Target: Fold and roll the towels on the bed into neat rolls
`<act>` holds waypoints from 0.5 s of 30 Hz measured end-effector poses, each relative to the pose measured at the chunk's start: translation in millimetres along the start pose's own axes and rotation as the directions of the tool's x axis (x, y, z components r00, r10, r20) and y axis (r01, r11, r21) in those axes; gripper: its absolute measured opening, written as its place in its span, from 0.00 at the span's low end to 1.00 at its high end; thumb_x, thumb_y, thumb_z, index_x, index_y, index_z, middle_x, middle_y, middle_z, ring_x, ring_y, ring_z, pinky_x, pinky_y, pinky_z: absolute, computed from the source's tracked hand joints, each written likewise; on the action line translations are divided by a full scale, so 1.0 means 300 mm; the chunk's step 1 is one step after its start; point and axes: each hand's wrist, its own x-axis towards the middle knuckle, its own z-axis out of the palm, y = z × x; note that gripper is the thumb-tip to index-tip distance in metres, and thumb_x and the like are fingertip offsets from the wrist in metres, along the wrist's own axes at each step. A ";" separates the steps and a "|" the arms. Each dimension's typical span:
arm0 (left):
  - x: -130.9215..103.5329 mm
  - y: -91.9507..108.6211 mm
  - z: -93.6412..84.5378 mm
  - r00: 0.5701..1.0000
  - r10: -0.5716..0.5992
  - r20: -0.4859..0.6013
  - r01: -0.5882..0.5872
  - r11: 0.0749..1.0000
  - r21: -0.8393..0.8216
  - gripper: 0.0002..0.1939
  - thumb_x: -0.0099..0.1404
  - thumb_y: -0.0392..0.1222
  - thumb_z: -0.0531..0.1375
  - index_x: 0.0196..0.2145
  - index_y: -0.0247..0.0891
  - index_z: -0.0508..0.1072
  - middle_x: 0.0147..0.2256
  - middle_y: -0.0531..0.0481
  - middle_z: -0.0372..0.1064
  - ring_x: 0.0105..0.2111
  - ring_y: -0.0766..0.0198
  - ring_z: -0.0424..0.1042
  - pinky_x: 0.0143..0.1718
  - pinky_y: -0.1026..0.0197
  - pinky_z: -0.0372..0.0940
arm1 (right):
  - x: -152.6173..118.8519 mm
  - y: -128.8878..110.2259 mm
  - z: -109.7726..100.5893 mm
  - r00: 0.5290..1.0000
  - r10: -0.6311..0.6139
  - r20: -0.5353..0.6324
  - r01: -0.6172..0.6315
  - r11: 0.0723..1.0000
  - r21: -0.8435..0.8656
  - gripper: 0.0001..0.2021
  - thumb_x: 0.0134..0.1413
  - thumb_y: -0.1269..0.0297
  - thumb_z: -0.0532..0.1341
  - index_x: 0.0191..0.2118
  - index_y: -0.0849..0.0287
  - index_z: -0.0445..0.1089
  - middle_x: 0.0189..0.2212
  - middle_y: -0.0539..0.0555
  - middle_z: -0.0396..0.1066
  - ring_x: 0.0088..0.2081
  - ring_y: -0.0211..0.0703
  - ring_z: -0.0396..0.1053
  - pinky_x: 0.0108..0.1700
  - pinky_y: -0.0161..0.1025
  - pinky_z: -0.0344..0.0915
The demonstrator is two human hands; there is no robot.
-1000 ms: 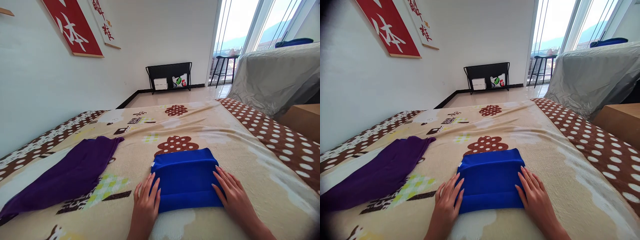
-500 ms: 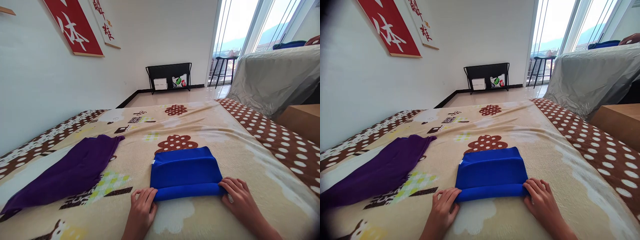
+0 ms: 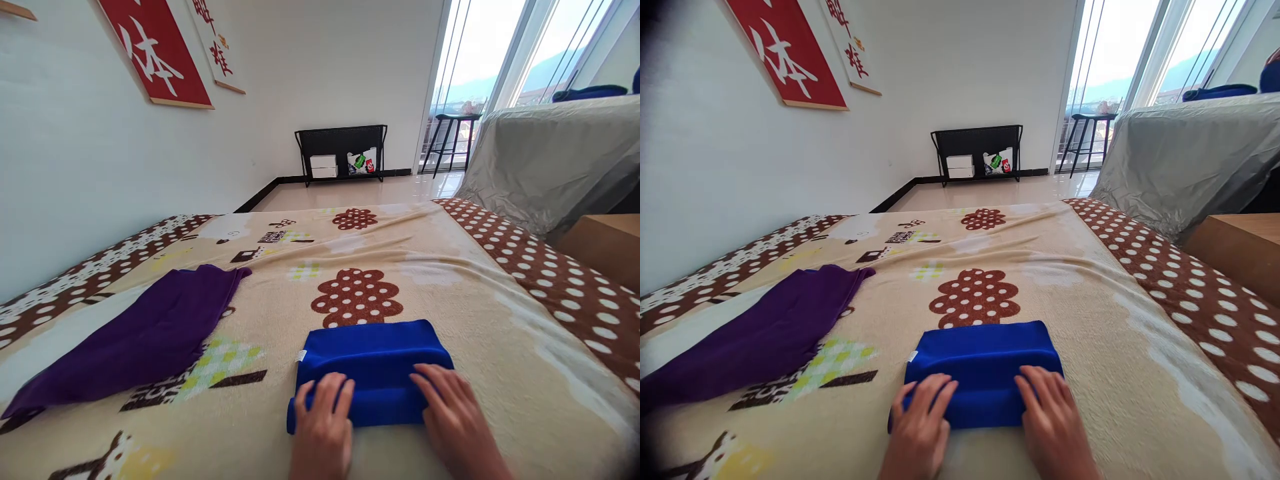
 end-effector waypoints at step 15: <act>-0.061 -0.067 0.041 0.998 0.030 -0.059 -0.019 0.983 0.184 0.20 0.66 0.34 0.52 0.53 0.36 0.73 0.53 0.46 0.74 0.52 0.56 0.73 0.60 0.47 0.51 | 0.015 -0.044 0.061 0.995 -0.057 0.079 0.061 0.996 -0.060 0.19 0.63 0.67 0.51 0.57 0.59 0.69 0.58 0.54 0.68 0.58 0.45 0.67 0.62 0.47 0.56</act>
